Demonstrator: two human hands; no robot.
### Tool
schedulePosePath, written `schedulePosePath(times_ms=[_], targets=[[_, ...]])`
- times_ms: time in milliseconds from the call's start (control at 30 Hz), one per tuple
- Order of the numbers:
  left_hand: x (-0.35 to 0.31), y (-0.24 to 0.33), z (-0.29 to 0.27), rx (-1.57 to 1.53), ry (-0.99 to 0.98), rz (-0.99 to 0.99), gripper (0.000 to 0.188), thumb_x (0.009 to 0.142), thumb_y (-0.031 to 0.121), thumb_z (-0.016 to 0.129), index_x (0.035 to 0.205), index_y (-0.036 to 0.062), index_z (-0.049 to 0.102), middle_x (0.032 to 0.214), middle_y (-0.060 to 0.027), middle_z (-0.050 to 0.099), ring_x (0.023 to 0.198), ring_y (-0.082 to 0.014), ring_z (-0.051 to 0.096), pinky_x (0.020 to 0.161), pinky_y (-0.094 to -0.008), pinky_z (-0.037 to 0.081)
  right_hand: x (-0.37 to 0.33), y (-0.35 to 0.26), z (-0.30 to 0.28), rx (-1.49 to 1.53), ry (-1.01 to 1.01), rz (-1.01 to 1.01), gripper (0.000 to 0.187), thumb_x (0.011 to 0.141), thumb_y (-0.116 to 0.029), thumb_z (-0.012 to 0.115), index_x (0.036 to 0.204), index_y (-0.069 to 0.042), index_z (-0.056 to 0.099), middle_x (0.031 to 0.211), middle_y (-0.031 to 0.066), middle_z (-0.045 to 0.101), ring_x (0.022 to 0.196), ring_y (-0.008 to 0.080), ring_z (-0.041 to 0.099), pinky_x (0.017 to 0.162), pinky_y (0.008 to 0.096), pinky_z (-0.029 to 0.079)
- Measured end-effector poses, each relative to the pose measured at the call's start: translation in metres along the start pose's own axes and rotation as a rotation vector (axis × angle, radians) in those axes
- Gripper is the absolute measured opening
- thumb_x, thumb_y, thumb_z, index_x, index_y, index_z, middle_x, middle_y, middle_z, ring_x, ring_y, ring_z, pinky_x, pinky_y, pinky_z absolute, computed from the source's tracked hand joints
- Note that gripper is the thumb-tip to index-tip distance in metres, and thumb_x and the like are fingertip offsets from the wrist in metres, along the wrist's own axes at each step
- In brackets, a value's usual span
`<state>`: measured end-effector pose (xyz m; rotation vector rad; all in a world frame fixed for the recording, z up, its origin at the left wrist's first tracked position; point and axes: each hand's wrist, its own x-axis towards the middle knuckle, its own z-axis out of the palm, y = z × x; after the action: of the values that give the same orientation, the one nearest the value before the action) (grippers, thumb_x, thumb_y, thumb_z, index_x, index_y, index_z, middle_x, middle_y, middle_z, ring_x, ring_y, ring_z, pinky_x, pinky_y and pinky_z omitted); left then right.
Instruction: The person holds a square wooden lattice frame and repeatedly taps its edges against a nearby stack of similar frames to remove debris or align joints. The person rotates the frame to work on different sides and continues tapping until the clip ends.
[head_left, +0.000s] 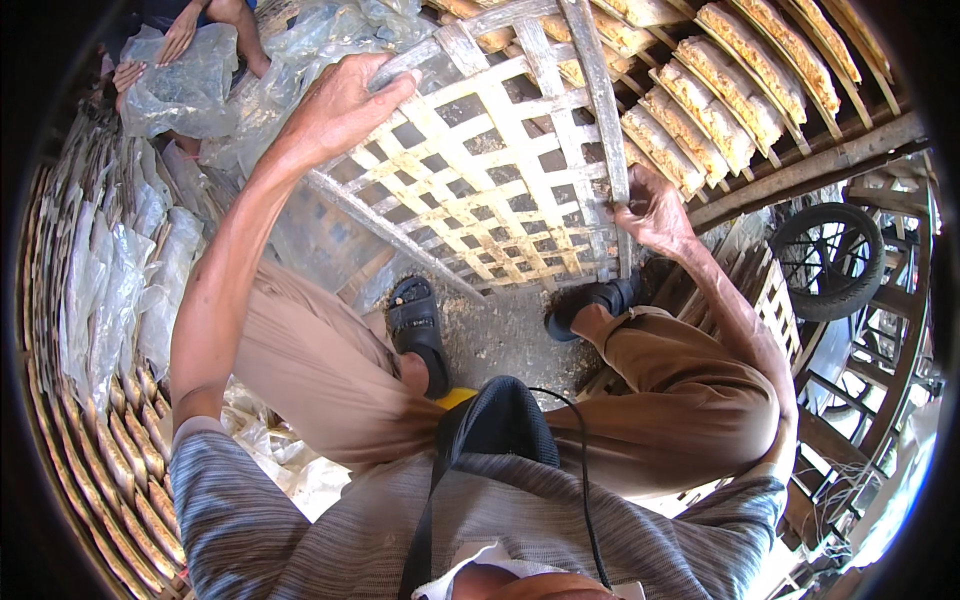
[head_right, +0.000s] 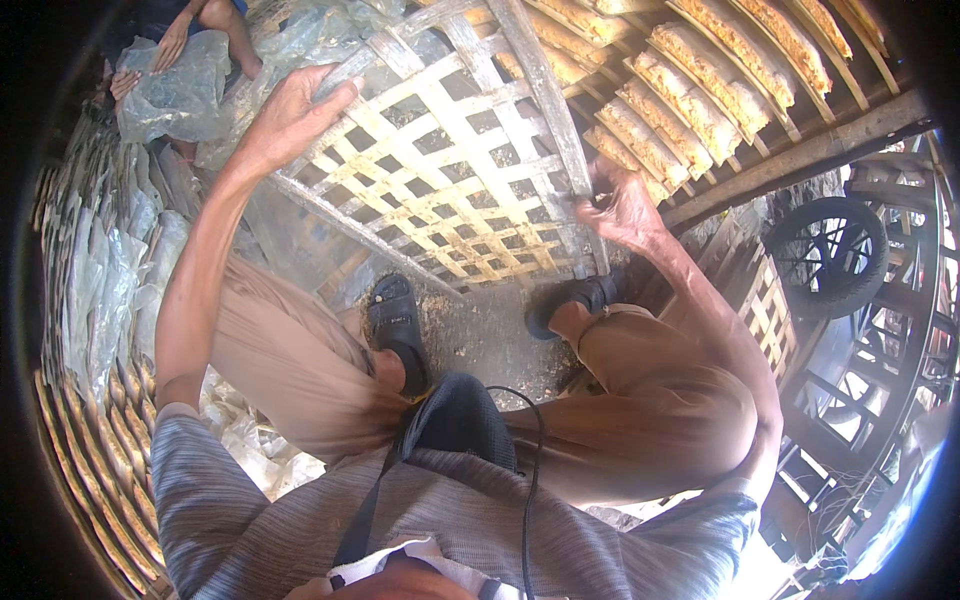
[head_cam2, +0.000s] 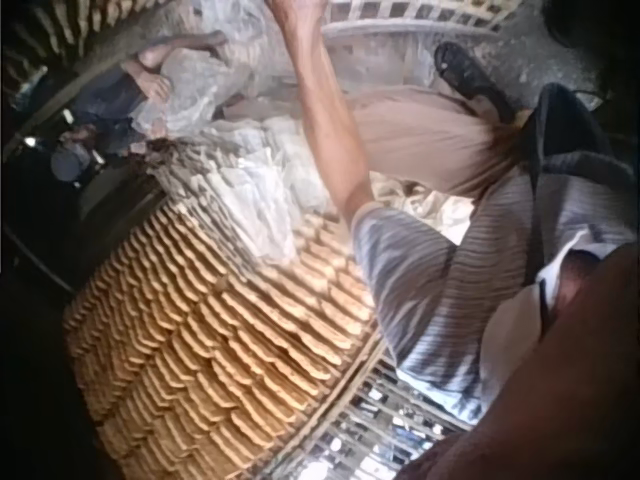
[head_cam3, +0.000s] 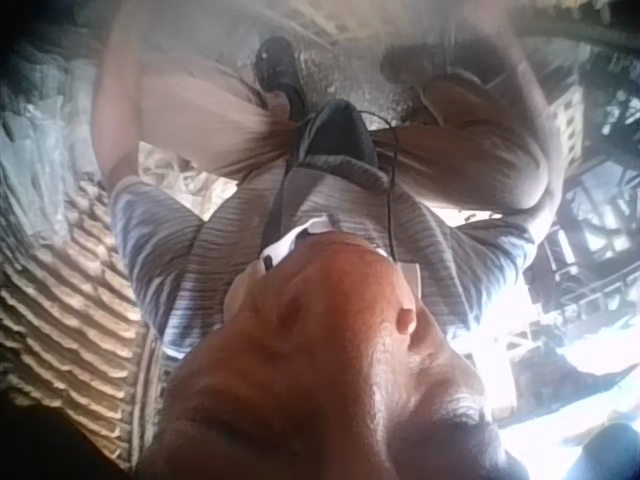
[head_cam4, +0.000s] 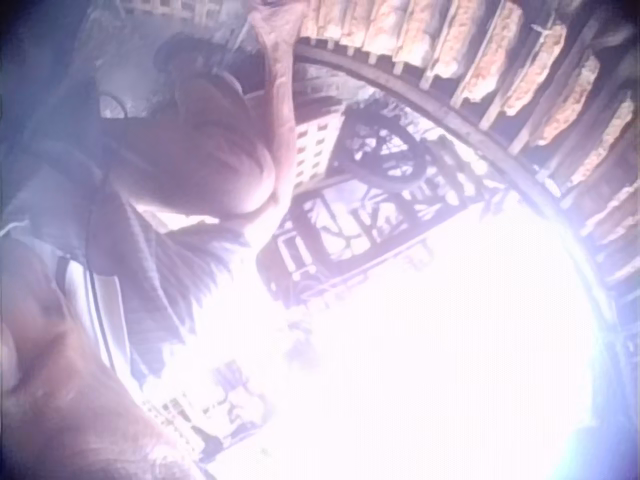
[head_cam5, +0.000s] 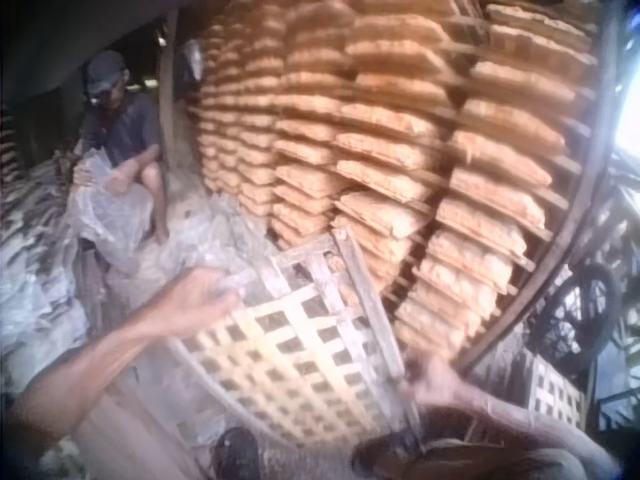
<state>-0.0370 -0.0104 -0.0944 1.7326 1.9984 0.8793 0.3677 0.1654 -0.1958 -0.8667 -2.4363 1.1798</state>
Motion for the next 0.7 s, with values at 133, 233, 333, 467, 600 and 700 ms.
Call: schedulePosePath(times_ms=[133, 233, 333, 467, 600, 700], targets=[[-0.002, 0.006, 0.001, 0.07, 0.046, -0.012, 0.046, 0.107, 0.043, 0.063, 0.105, -0.0021, 0.072, 0.079, -0.0036, 0.064, 0.075, -0.013, 0.059, 0.071, -0.0357, 0.05, 0.006, -0.022, 0.0, -0.253, 0.024, -0.079, 0.038, 0.084, -0.011, 0.071, 0.12, 0.002, 0.069, 0.073, 0.011, 0.072, 0.06, 0.0118, 0.063, 0.057, 0.0345, 0.053], [-0.006, -0.001, 0.001, 0.097, 0.046, -0.076, 0.044, 0.105, 0.046, 0.064, 0.103, 0.0034, 0.074, 0.067, -0.0059, 0.064, 0.062, -0.0152, 0.065, 0.062, -0.0403, 0.053, 0.01, -0.036, 0.001, -0.294, -0.032, -0.004, 0.028, 0.086, -0.012, 0.07, 0.11, 0.003, 0.071, 0.074, 0.0119, 0.071, 0.067, 0.0148, 0.071, 0.062, 0.0341, 0.056], [-0.001, -0.001, 0.007, 0.069, 0.042, -0.104, 0.04, 0.106, 0.044, 0.064, 0.097, 0.0058, 0.071, 0.062, -0.0021, 0.059, 0.054, -0.0133, 0.061, 0.06, -0.0391, 0.054, 0.012, 0.005, -0.003, -0.121, -0.14, 0.034, 0.017, 0.092, -0.008, 0.065, 0.101, 0.006, 0.07, 0.079, 0.0114, 0.073, 0.077, 0.0186, 0.077, 0.067, 0.0328, 0.058], [-0.007, 0.022, -0.003, 0.096, -0.013, -0.139, 0.041, 0.105, 0.044, 0.065, 0.097, 0.0045, 0.071, 0.064, -0.0042, 0.063, 0.057, -0.0156, 0.064, 0.068, -0.0466, 0.057, 0.008, -0.01, 0.002, -0.155, -0.079, 0.019, 0.018, 0.093, -0.008, 0.063, 0.102, 0.006, 0.068, 0.08, 0.0118, 0.074, 0.077, 0.0198, 0.076, 0.07, 0.0349, 0.058], [-0.003, 0.026, 0.0, 0.075, -0.016, -0.135, 0.048, 0.105, 0.047, 0.065, 0.114, 0.0006, 0.074, 0.076, -0.0107, 0.07, 0.063, -0.0197, 0.067, 0.069, -0.0448, 0.057, 0.01, -0.014, 0.02, -0.155, 0.162, -0.008, 0.041, 0.09, -0.012, 0.068, 0.127, 0.005, 0.064, 0.089, 0.0192, 0.074, 0.078, 0.0265, 0.072, 0.076, 0.0421, 0.058], [-0.006, 0.009, 0.002, 0.145, 0.056, -0.049, 0.054, 0.107, 0.046, 0.062, 0.131, -0.0022, 0.07, 0.101, -0.0187, 0.077, 0.081, -0.0264, 0.073, 0.083, -0.05, 0.06, 0.029, -0.003, 0.012, -0.143, 0.088, -0.013, 0.048, 0.09, -0.013, 0.071, 0.134, 0.005, 0.064, 0.099, 0.0207, 0.076, 0.091, 0.0306, 0.073, 0.087, 0.0443, 0.058]])
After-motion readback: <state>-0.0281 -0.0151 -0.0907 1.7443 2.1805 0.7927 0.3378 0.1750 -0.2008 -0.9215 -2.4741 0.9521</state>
